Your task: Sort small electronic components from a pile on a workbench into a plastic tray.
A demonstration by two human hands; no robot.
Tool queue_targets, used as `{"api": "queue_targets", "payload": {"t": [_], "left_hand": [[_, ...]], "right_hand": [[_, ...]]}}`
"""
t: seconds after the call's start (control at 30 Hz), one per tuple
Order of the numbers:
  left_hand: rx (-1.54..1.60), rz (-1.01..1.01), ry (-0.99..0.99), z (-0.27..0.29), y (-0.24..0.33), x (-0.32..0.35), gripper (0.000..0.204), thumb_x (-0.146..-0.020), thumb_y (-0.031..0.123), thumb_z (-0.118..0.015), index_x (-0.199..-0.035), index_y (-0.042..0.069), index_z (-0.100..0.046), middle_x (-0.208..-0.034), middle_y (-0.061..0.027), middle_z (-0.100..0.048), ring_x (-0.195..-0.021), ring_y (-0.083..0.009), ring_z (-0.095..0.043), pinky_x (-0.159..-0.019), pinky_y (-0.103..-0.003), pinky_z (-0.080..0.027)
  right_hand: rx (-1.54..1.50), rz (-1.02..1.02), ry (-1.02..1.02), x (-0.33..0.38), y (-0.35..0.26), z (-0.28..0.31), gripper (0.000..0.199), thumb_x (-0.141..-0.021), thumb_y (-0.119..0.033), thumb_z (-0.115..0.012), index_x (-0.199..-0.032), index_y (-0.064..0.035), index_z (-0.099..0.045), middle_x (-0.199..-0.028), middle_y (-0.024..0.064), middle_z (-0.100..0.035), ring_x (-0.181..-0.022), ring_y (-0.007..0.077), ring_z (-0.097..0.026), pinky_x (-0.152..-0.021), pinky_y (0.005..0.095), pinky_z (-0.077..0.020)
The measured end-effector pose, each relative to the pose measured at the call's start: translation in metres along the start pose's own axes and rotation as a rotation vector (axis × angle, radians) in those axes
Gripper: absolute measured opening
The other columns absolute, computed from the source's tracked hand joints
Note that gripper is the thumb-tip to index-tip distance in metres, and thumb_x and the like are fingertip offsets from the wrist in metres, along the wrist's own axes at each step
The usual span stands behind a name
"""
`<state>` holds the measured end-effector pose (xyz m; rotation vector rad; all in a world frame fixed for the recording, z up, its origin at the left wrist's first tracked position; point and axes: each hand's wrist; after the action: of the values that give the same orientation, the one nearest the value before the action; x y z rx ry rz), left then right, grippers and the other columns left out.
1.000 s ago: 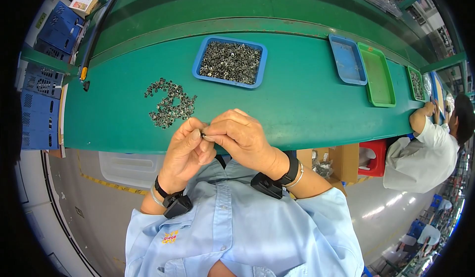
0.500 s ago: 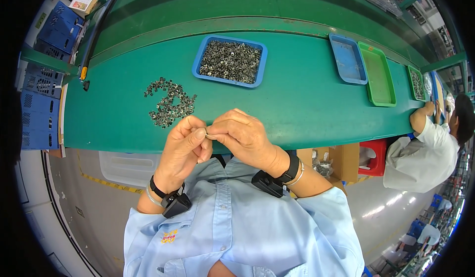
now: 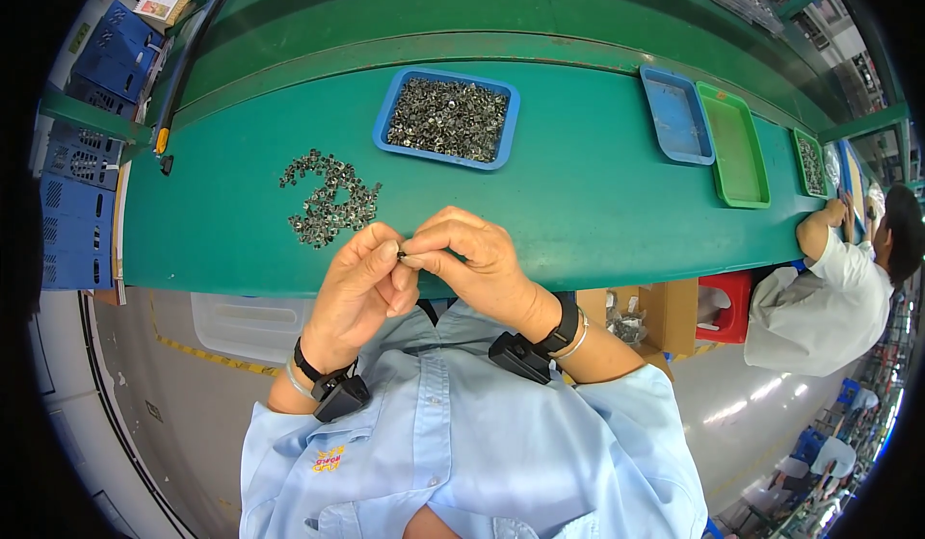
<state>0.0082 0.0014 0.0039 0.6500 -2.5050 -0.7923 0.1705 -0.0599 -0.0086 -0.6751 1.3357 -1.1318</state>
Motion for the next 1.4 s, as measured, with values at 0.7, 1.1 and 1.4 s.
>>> {"api": "queue_targets", "payload": {"t": [0.7, 1.1, 1.4], "left_hand": [[0.084, -0.22, 0.307, 0.054, 0.015, 0.028, 0.012, -0.095, 0.016, -0.051, -0.098, 0.005, -0.055, -0.067, -0.0038, -0.055, -0.051, -0.0114, -0.048, -0.045, -0.024, -0.036], [-0.023, -0.166, 0.239, 0.048, 0.01, 0.016, 0.017, -0.095, 0.018, -0.051, -0.102, 0.003, -0.055, -0.072, -0.0037, -0.056, -0.054, -0.0099, -0.049, -0.046, -0.022, -0.038], [-0.08, -0.07, 0.15, 0.008, 0.0, -0.007, 0.027, -0.096, 0.023, -0.051, -0.111, 0.001, -0.056, -0.087, -0.0035, -0.059, -0.068, -0.0091, -0.055, -0.055, -0.022, -0.042]], "right_hand": [[0.737, 0.032, -0.259, -0.065, 0.023, -0.004, 0.019, -0.081, -0.01, -0.064, -0.099, -0.0039, -0.06, -0.087, 0.0113, -0.057, -0.079, 0.0293, -0.06, -0.067, 0.0364, -0.0491], [0.552, 0.047, -0.242, -0.061, 0.036, -0.019, 0.017, -0.078, -0.011, -0.067, -0.093, -0.0048, -0.06, -0.086, 0.0098, -0.058, -0.078, 0.0273, -0.06, -0.062, 0.0339, -0.0498], [0.506, 0.192, -0.024, -0.032, 0.0, -0.005, 0.015, -0.076, -0.012, -0.068, -0.086, -0.0076, -0.058, -0.084, 0.0049, -0.055, -0.075, 0.0243, -0.059, -0.062, 0.035, -0.048]]}}
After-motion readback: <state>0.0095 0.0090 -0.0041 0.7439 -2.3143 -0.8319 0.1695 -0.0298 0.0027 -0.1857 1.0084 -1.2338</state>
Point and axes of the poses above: each hand's wrist, its own x-axis away from the middle knuckle, its own z-axis out of the back of the hand, y = z × x
